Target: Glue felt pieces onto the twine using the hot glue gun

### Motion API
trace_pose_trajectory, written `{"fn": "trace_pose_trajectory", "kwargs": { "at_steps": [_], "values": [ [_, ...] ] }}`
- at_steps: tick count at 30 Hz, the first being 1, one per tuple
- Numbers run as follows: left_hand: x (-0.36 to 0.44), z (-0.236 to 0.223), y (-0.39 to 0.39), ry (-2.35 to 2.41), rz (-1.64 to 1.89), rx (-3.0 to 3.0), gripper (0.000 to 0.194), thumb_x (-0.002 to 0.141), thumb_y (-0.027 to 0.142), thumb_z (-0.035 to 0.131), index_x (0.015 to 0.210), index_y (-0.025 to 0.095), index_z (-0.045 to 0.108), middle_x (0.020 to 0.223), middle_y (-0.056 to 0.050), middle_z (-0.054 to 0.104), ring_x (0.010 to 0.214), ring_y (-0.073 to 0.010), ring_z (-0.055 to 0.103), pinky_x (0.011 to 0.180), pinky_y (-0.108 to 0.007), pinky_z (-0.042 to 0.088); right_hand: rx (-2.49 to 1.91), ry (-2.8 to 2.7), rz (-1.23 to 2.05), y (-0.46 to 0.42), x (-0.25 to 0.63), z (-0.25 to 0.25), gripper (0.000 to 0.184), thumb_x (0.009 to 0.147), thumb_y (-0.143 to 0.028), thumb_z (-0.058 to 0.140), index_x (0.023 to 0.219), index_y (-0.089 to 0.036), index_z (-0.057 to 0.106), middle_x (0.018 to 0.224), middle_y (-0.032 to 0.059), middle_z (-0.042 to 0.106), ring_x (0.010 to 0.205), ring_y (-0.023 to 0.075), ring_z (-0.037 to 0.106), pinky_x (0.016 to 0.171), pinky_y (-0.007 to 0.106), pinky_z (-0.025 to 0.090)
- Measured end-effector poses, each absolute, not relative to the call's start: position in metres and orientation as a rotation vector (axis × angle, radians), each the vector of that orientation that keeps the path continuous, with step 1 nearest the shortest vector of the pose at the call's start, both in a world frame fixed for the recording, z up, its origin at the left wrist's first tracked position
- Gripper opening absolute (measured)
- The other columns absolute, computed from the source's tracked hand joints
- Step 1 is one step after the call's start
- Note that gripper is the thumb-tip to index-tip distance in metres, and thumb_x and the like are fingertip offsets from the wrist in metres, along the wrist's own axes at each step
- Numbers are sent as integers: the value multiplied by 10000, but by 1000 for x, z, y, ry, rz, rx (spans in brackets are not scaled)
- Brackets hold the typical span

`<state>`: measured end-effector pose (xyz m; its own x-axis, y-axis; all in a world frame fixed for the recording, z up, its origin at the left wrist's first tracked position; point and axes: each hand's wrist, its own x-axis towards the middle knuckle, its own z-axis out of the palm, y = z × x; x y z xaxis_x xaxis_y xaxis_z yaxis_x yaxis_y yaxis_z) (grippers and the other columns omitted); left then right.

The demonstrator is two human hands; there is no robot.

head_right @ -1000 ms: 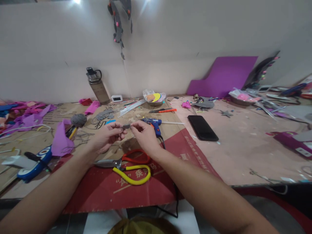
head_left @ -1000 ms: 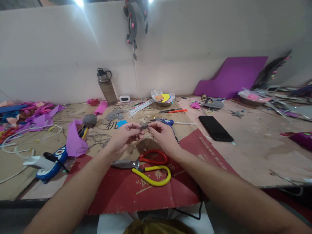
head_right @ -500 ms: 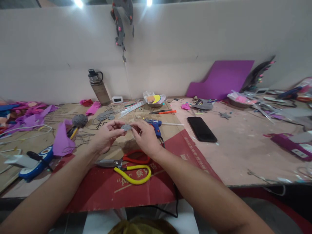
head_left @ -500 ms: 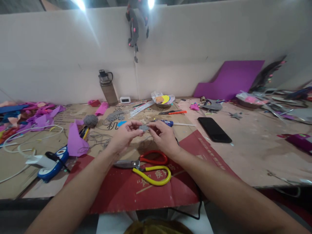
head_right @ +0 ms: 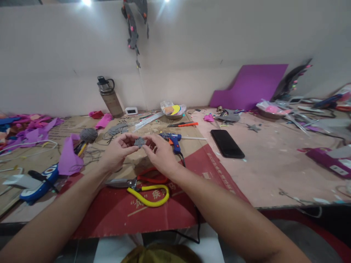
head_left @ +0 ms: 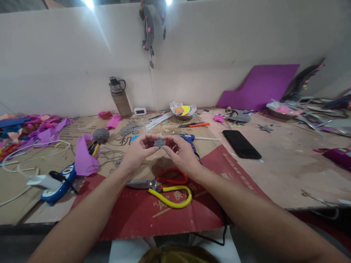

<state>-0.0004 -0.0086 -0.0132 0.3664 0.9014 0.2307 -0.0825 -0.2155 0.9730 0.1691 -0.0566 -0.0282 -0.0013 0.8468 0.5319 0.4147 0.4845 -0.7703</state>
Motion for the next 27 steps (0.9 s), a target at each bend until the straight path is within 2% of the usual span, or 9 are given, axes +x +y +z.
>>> {"fn": "trace_pose_trajectory", "kwargs": {
  "at_steps": [13,21,27],
  "values": [
    [-1,-15,-6,766,1096,1453,409,619,126,769,999,197,636,892,-7,634,884,-127,581,787,-239,469,-1127,-1540,561,-53,170,-33,242,832,-265,598,1063,-201,629,828,20,619,731,143,566,664,270,456],
    [-1,-16,-5,807,1046,1439,416,608,142,763,1002,193,640,866,-8,623,832,-133,574,704,-233,459,-1125,-1542,577,-53,169,-33,256,816,-254,614,1067,-200,622,819,14,615,690,129,551,620,252,446],
    [-1,-16,-5,801,1043,1413,406,606,142,757,993,188,639,878,-14,652,812,-131,591,702,-231,457,-1152,-1550,563,-54,168,-32,256,814,-245,613,1064,-194,624,799,8,619,668,123,547,623,250,444]
  ]
}}
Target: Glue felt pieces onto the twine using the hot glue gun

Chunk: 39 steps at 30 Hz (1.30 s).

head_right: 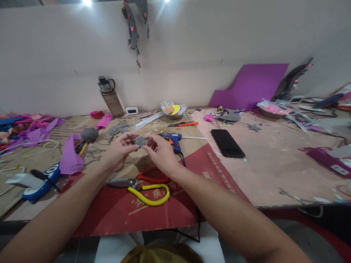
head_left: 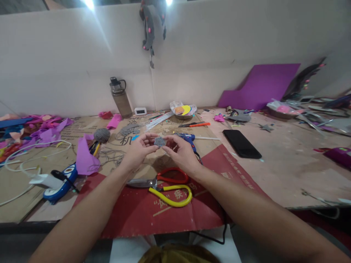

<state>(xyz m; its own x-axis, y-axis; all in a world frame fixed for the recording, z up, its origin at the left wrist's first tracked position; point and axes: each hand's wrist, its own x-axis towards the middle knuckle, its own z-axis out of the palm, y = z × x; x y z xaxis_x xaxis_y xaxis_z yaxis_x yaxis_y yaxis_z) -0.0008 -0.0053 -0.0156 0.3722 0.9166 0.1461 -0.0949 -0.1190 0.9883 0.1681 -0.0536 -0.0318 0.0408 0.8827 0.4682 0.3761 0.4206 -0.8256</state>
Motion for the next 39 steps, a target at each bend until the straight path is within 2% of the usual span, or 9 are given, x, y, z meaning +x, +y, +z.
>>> {"fn": "trace_pose_trajectory", "kwargs": {
  "at_steps": [7,12,19,24,30,39],
  "values": [
    [0,-13,-7,780,1034,1446,368,632,144,750,979,184,634,871,-10,650,803,-124,598,717,-236,463,-1156,-1561,543,-54,170,-33,254,836,-279,597,1075,-201,632,834,24,623,731,143,559,666,265,450],
    [1,-12,-9,789,1030,1547,350,668,180,743,994,180,617,933,-25,656,872,-141,613,824,-282,473,-1149,-1585,517,-53,171,-34,266,841,-277,590,1097,-214,629,861,24,610,732,142,548,696,274,457],
    [3,-12,-14,858,1071,1659,365,712,213,713,1039,182,554,1018,-49,631,864,-148,623,825,-313,484,-1158,-1572,520,-52,170,-34,269,839,-247,589,1103,-206,623,880,24,611,760,145,554,727,279,458],
    [4,-13,-14,919,1131,1717,377,700,234,720,1036,185,555,864,-26,629,807,-159,622,783,-309,484,-1155,-1551,533,-52,171,-33,265,840,-249,580,1098,-212,622,897,32,625,741,148,551,713,282,460],
    [4,-12,-14,914,1134,1691,398,672,219,731,1031,185,561,824,-16,625,783,-154,616,764,-300,480,-1149,-1523,559,-52,171,-35,281,827,-255,585,1102,-205,619,862,25,616,700,142,539,676,273,455],
    [1,-11,-14,882,1175,1963,346,716,169,670,1048,198,574,1040,-57,598,812,-147,609,800,-317,488,-1152,-1487,582,-49,171,-37,285,806,-267,607,1084,-211,636,836,19,608,666,135,522,648,268,453]
  ]
}}
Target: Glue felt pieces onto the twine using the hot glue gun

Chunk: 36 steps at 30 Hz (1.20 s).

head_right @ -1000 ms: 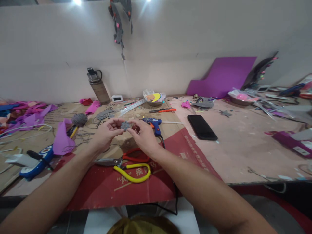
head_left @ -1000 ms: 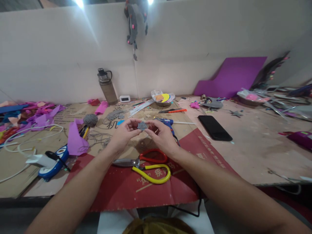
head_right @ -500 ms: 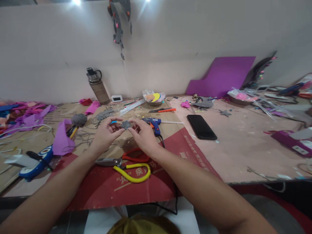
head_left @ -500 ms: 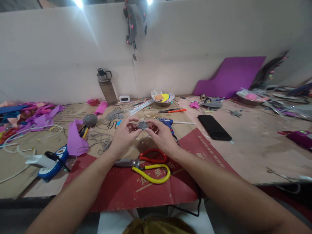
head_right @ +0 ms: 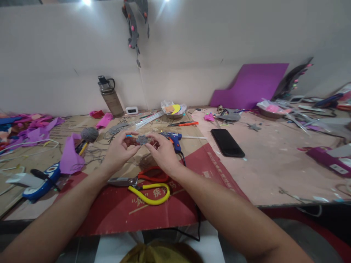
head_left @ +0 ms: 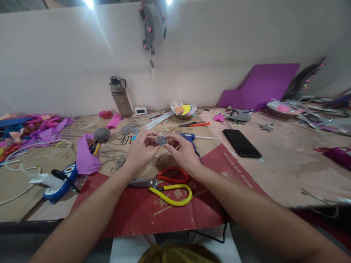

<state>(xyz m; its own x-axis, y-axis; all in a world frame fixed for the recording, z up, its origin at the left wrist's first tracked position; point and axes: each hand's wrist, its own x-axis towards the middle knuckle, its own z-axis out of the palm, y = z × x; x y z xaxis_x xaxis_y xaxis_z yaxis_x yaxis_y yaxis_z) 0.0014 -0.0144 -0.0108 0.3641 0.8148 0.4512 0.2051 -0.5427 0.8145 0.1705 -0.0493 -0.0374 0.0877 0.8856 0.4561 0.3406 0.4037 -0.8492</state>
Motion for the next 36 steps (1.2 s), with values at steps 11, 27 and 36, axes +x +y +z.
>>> {"fn": "trace_pose_trajectory", "kwargs": {
  "at_steps": [11,27,36],
  "values": [
    [0,-6,-13,1045,1098,1734,205,736,367,698,776,179,627,637,-10,634,590,-144,569,617,-280,424,-1159,-1493,596,-52,169,-33,225,813,-320,600,990,-188,646,814,20,638,681,133,545,648,265,447],
    [-5,-14,4,1007,1053,1454,303,651,319,750,863,140,628,632,15,612,543,-101,554,558,-247,419,-1233,-1532,553,-50,172,-32,150,812,-249,543,876,-177,658,798,22,656,678,132,541,661,271,427],
    [-9,-13,9,1092,977,1475,380,610,256,760,929,131,595,609,27,609,497,-91,545,498,-220,403,-1285,-1404,560,-41,190,-21,207,798,-297,537,864,-147,663,776,21,657,670,131,546,660,265,418]
  ]
}}
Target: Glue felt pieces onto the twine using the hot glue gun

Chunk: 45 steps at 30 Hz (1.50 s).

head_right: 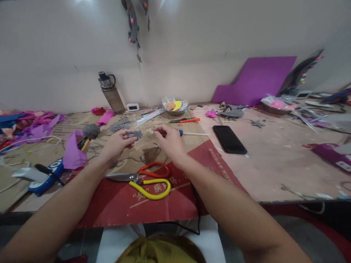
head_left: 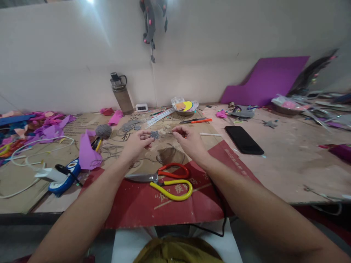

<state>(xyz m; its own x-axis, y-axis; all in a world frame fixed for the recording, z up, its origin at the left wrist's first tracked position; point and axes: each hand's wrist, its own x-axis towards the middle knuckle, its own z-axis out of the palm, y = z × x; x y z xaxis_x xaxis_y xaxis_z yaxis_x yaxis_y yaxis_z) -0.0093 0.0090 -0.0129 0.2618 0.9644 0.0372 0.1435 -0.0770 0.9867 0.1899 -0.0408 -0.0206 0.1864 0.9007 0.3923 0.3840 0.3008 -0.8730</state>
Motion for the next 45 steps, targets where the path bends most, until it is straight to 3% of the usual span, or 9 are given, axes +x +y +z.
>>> {"fn": "trace_pose_trajectory", "kwargs": {
  "at_steps": [9,14,18,24,28,33,38,41,45],
  "values": [
    [-12,-15,14,1214,927,1448,360,600,205,759,907,137,585,588,31,614,436,-73,518,464,-205,399,-1643,-1767,437,-38,194,-31,164,822,-236,534,849,-164,679,772,41,692,684,138,594,638,239,402],
    [-12,-14,14,1191,914,1413,368,582,202,764,898,132,589,565,35,603,429,-74,509,460,-204,392,-1879,-1953,283,-45,186,-38,221,841,-340,551,875,-166,683,902,100,699,754,178,615,642,265,402],
    [-10,-15,14,1168,925,1430,327,566,224,761,831,139,589,602,30,603,458,-79,521,488,-218,408,-1916,-1985,274,-43,185,-43,183,832,-281,552,869,-154,678,944,121,697,795,191,626,660,266,410],
    [-14,-17,14,1310,922,2042,84,692,205,619,758,163,650,688,-5,628,594,-120,553,602,-261,438,-1909,-1952,326,-37,190,-45,156,814,-180,514,779,-162,665,798,90,704,724,176,625,624,253,388],
    [-21,-21,19,1291,956,2412,159,709,137,552,770,171,695,814,-36,651,696,-138,567,692,-274,459,-1831,-1896,323,-37,190,-43,145,829,-199,501,812,-173,643,831,65,698,725,147,601,628,234,379],
    [-24,-30,28,1267,814,2589,180,685,103,531,707,174,695,817,-51,657,797,-170,588,756,-281,468,-1662,-1720,429,-32,191,-46,101,803,-161,506,799,-172,607,764,31,654,695,133,560,648,236,378],
    [-28,-29,32,1260,478,2580,361,644,66,489,897,169,725,845,-50,688,688,-159,596,702,-279,479,-1567,-1626,565,-24,192,-54,61,770,-173,517,736,-183,566,699,-6,603,651,126,533,633,244,383],
    [-31,-19,31,1265,625,2524,369,672,112,499,966,162,715,945,-66,699,758,-169,612,754,-289,481,-1499,-1623,615,-22,191,-57,71,779,-208,497,733,-189,547,686,-19,591,629,117,524,630,241,394],
    [-28,-8,25,1214,774,2257,314,785,308,544,1014,155,694,981,-77,709,805,-176,628,754,-297,487,-1346,-1622,693,-26,187,-55,57,777,-237,500,752,-193,528,690,-26,568,646,120,512,632,242,391]
  ]
}}
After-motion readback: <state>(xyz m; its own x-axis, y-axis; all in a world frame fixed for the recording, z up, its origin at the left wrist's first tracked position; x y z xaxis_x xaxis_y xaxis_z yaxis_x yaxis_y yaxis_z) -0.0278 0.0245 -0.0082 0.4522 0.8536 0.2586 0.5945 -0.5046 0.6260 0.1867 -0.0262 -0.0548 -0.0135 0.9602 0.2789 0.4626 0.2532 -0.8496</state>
